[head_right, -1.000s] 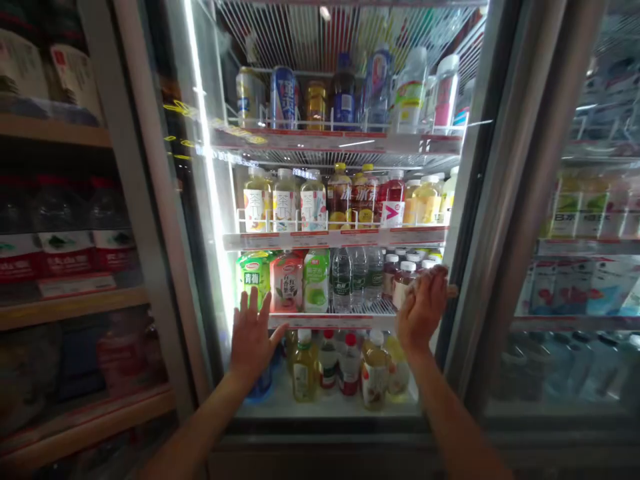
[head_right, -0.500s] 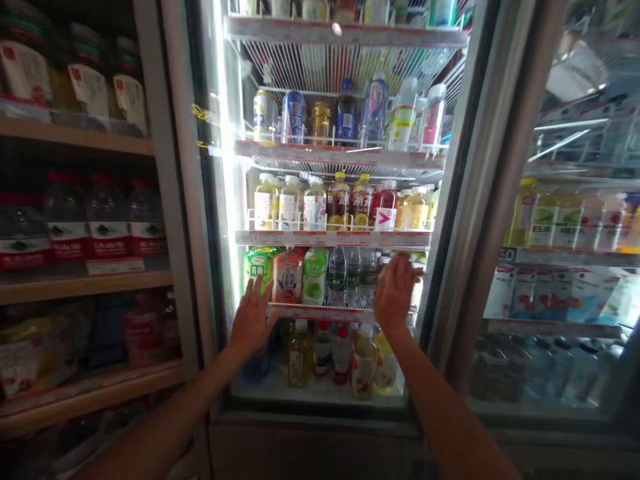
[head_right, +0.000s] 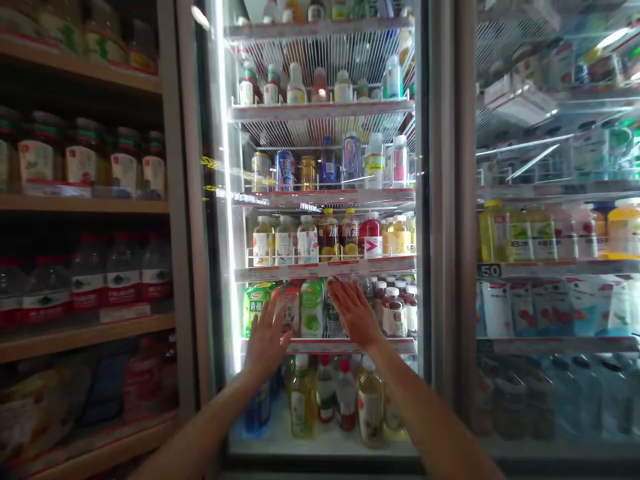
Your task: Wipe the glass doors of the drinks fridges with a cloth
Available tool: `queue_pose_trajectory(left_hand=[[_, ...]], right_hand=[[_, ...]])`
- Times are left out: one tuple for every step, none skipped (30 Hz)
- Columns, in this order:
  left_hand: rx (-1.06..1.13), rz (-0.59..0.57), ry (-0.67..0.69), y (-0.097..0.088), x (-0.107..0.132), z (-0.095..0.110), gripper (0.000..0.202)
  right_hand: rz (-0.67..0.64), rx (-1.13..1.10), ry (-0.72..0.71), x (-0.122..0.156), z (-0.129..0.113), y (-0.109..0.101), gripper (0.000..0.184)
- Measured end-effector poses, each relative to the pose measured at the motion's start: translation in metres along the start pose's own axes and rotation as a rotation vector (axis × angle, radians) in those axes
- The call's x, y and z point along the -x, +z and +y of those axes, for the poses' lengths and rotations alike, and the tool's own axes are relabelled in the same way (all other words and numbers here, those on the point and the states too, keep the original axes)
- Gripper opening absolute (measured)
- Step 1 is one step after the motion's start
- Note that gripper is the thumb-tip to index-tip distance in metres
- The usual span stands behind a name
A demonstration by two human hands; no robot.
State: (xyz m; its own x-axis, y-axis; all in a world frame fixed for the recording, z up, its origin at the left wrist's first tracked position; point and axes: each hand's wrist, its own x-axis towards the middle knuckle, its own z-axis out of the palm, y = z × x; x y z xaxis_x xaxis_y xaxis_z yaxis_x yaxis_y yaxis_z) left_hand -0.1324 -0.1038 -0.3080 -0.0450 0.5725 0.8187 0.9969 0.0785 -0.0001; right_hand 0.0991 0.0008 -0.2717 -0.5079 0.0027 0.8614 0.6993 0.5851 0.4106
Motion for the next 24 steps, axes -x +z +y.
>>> queue_pose_trajectory(left_hand=[[0.0, 0.003, 0.01, -0.002, -0.005, 0.002, 0.06], [0.0, 0.005, 0.018, -0.004, -0.009, 0.003, 0.06], [0.002, 0.006, 0.025, -0.005, -0.012, 0.003, 0.059], [0.005, 0.005, 0.027, -0.006, -0.014, 0.003, 0.059], [0.01, 0.005, 0.021, -0.006, -0.015, 0.003, 0.058], [0.016, 0.005, 0.008, -0.005, -0.015, 0.002, 0.058], [0.022, 0.007, -0.008, -0.004, -0.015, 0.003, 0.059], [0.027, 0.01, -0.022, -0.004, -0.015, 0.003, 0.059], [0.031, 0.012, -0.033, -0.003, -0.014, 0.003, 0.059], [0.034, 0.007, -0.037, -0.004, -0.014, 0.003, 0.059], [0.038, -0.004, -0.032, -0.006, -0.014, 0.002, 0.058], [0.042, -0.022, -0.021, -0.008, -0.014, 0.002, 0.057], [0.047, -0.046, -0.009, -0.011, -0.014, 0.001, 0.057], [0.053, -0.072, -0.002, -0.014, -0.015, 0.0, 0.057], [0.06, -0.096, 0.001, -0.017, -0.015, 0.0, 0.057], [0.067, -0.113, -0.001, -0.02, -0.016, 0.0, 0.058], [0.071, -0.121, -0.009, -0.021, -0.017, 0.001, 0.059], [0.073, -0.121, -0.022, -0.023, -0.017, 0.003, 0.059], [0.073, -0.115, -0.034, -0.023, -0.017, 0.004, 0.059], [0.069, -0.103, -0.045, -0.023, -0.017, 0.006, 0.059], [0.062, -0.088, -0.05, -0.022, -0.017, 0.007, 0.058], [0.05, -0.07, -0.047, -0.021, -0.017, 0.007, 0.058], [0.036, -0.05, -0.034, -0.019, -0.017, 0.006, 0.058], [0.02, -0.028, -0.014, -0.018, -0.017, 0.005, 0.057]], right_hand=[[0.024, 0.01, 0.032, -0.004, 0.002, 0.0, 0.067], [0.083, 0.024, 0.126, -0.008, 0.004, 0.001, 0.066], [0.155, 0.039, 0.253, -0.013, 0.005, 0.001, 0.065], [0.217, 0.047, 0.363, -0.019, 0.003, 0.001, 0.065], [0.248, 0.045, 0.42, -0.024, 0.0, 0.002, 0.065], [0.238, 0.033, 0.401, -0.028, -0.006, 0.003, 0.067], [0.186, 0.015, 0.307, -0.031, -0.013, 0.003, 0.069], [0.108, -0.003, 0.167, -0.031, -0.019, 0.004, 0.071], [0.035, -0.015, 0.023, -0.031, -0.023, 0.003, 0.072], [-0.014, -0.017, -0.078, -0.03, -0.023, 0.002, 0.073], [-0.026, -0.01, -0.104, -0.028, -0.02, 0.001, 0.073], [-0.003, 0.004, -0.053, -0.028, -0.014, -0.001, 0.071], [0.047, 0.02, 0.055, -0.028, -0.006, -0.004, 0.069], [0.117, 0.036, 0.192, -0.031, 0.002, -0.005, 0.067], [0.185, 0.05, 0.32, -0.034, 0.008, -0.006, 0.065], [0.232, 0.057, 0.409, -0.037, 0.01, -0.006, 0.065], [0.247, 0.058, 0.434, -0.04, 0.009, -0.006, 0.065], [0.226, 0.052, 0.388, -0.042, 0.004, -0.005, 0.067], [0.176, 0.041, 0.278, -0.043, -0.002, -0.005, 0.069], [0.11, 0.03, 0.128, -0.042, -0.007, -0.004, 0.071], [0.043, 0.021, -0.025, -0.039, -0.011, -0.005, 0.072], [0.001, 0.021, -0.133, -0.035, -0.01, -0.006, 0.073], [-0.007, 0.029, -0.166, -0.031, -0.006, -0.007, 0.072], [0.021, 0.045, -0.117, -0.027, 0.002, -0.008, 0.07]])
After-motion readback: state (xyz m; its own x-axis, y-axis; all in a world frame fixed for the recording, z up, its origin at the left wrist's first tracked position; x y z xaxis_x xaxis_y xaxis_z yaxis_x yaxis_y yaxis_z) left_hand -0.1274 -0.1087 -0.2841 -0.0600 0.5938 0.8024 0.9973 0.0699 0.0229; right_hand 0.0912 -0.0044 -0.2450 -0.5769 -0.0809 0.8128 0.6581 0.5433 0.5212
